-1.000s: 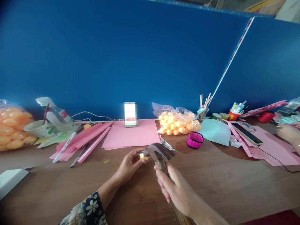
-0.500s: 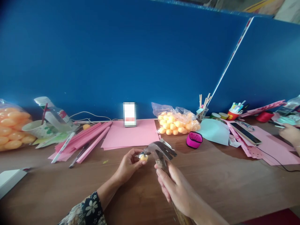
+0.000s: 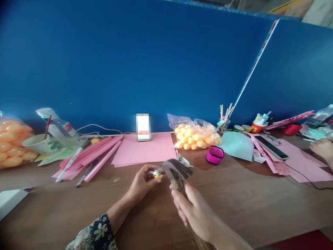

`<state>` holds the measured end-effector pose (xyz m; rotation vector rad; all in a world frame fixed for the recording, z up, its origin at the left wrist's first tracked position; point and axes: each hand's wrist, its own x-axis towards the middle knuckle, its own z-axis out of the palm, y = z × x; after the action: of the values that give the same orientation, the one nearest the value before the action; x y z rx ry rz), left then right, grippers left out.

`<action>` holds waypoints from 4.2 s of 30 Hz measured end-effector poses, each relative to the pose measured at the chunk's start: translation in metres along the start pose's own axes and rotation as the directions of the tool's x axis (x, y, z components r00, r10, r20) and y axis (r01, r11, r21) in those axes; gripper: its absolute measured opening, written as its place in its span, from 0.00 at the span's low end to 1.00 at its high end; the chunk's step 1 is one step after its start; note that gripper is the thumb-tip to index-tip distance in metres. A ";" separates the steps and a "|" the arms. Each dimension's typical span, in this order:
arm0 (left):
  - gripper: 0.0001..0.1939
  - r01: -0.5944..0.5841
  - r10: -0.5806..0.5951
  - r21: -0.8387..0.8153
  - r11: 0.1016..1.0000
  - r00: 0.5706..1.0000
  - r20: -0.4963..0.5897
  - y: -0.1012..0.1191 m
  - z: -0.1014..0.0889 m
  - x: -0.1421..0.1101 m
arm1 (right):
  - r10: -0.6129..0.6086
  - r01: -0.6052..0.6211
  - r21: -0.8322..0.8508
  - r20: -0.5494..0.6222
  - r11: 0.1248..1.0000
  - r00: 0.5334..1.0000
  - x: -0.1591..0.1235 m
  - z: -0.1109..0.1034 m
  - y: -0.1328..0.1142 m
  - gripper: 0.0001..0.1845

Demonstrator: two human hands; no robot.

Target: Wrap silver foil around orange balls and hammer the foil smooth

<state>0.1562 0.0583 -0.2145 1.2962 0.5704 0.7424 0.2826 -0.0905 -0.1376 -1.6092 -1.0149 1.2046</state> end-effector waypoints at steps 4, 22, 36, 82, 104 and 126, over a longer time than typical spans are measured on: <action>0.19 -0.037 0.038 -0.023 0.999 0.999 0.037 0.000 -0.001 0.000 | 0.024 -0.024 0.010 0.019 1.000 1.000 0.002 0.002 0.004 0.19; 0.19 -0.096 0.096 0.013 0.995 0.995 -0.001 0.000 0.000 0.000 | -0.038 0.037 -0.004 -0.010 0.999 0.999 0.000 -0.001 -0.012 0.21; 0.29 -0.140 0.140 0.014 0.990 0.990 0.012 -0.002 0.002 0.001 | -0.012 0.013 0.018 -0.018 1.000 1.000 0.004 -0.001 -0.006 0.21; 0.22 -0.001 0.002 0.146 0.989 1.000 -0.013 0.009 0.001 0.000 | -0.277 0.072 -0.933 -0.031 0.352 0.960 -0.015 -0.124 0.053 0.13; 0.21 0.011 -0.011 0.151 0.989 1.000 0.001 0.004 -0.001 0.001 | -0.352 0.121 -0.969 0.040 0.213 0.935 0.000 -0.160 0.067 0.13; 0.20 0.000 0.001 0.027 1.000 0.999 -0.043 0.000 0.000 0.001 | -0.545 0.443 -0.872 0.272 0.209 0.793 0.034 -0.028 0.008 0.14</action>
<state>0.1564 0.0589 -0.2143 1.3079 0.6159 0.7669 0.3176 -0.0655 -0.1495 -1.7949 -2.1824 -0.0379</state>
